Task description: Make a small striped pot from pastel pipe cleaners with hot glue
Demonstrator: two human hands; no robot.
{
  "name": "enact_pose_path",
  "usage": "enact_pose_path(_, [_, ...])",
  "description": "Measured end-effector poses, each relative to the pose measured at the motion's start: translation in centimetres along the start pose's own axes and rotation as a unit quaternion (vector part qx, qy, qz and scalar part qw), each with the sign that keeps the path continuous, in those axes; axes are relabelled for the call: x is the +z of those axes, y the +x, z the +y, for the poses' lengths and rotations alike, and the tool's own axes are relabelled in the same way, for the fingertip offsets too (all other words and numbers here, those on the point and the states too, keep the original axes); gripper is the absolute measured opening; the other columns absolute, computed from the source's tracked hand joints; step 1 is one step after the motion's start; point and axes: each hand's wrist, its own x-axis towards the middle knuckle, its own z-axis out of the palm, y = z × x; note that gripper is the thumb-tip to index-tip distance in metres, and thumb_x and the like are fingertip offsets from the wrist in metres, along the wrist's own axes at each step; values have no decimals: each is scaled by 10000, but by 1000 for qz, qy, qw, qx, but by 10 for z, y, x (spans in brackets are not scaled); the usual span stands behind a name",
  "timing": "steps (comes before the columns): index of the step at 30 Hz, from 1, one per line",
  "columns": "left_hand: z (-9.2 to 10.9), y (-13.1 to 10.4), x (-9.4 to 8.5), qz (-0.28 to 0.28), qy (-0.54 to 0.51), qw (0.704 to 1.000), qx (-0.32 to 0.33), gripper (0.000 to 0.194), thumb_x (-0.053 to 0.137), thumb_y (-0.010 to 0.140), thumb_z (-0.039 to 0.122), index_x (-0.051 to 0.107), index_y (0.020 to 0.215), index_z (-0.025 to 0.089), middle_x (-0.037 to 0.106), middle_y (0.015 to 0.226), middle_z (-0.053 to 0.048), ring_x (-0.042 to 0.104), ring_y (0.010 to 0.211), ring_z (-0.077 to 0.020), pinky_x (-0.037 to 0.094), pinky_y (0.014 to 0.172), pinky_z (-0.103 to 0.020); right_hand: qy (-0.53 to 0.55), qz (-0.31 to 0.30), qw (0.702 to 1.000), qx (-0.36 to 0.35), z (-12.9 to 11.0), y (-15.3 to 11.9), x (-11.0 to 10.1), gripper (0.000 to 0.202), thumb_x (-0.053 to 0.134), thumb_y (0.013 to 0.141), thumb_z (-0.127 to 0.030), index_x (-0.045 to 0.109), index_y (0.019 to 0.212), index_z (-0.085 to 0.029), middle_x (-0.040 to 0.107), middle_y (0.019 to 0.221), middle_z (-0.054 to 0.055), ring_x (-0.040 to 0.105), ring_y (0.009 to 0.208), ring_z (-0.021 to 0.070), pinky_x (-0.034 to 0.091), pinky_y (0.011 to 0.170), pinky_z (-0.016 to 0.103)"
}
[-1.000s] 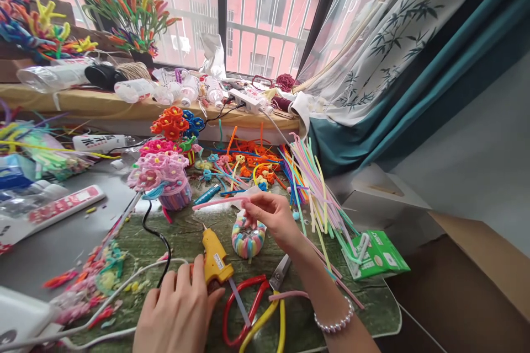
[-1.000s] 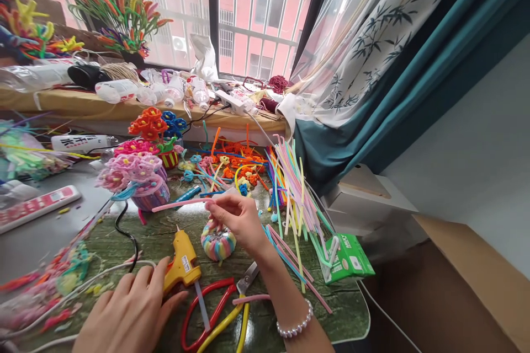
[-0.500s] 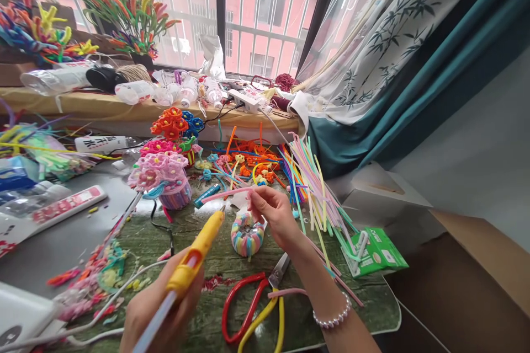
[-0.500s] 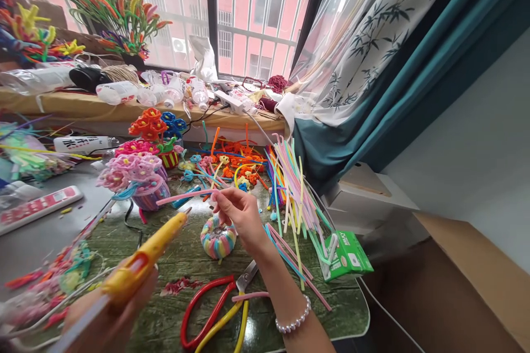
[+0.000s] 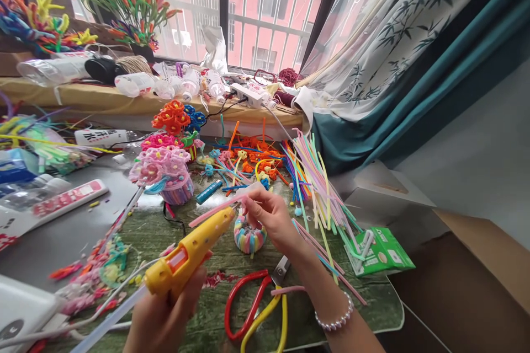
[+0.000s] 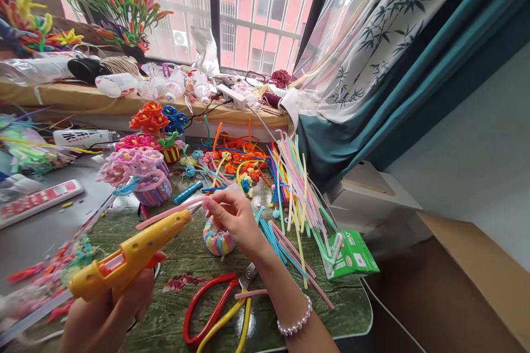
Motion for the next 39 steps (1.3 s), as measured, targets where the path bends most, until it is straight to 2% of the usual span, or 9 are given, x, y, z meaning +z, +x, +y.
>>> enact_pose_path(3, [2, -1, 1, 0, -46, 996, -70, 297, 558, 832, 502, 706, 830, 245, 466, 420, 51, 438, 356, -121, 404, 356, -228, -7, -12, 1000, 3, 0, 0, 0, 340, 696, 806, -512, 611, 785, -183, 581, 682, -27, 443, 473, 60, 352, 439, 203])
enact_pose_path(5, [3, -1, 1, 5, -64, 994, -83, 287, 577, 809, 500, 706, 817, 244, 471, 422, 50, 434, 358, -119, 405, 362, -231, -6, -24, 1000, 3, 0, 0, -1, 327, 690, 817, -501, 607, 790, -186, 585, 694, -25, 446, 470, 58, 347, 427, 198])
enact_pose_path(25, [10, -1, 1, -2, -93, 991, -98, 333, 574, 808, 514, 684, 866, 206, 419, 416, 68, 392, 357, -107, 381, 372, -231, -16, -28, 999, 7, -4, -1, 0, 353, 700, 792, -534, 599, 805, -196, 593, 682, -30, 456, 456, 60, 352, 405, 196])
enact_pose_path(31, [7, -2, 1, -6, -95, 991, -91, 332, 572, 818, 510, 678, 880, 201, 420, 423, 67, 397, 357, -111, 380, 364, -233, -17, -35, 999, 5, -4, -1, 0, 330, 700, 803, -512, 599, 802, -198, 592, 691, -32, 456, 461, 57, 348, 413, 196])
enact_pose_path(39, [13, -1, 0, -7, -103, 990, -100, 278, 566, 820, 469, 649, 846, 205, 414, 426, 68, 381, 373, -105, 361, 378, -221, -5, -40, 999, 0, -4, -1, 0, 291, 702, 819, -466, 605, 807, -193, 590, 684, -35, 458, 463, 54, 348, 424, 192])
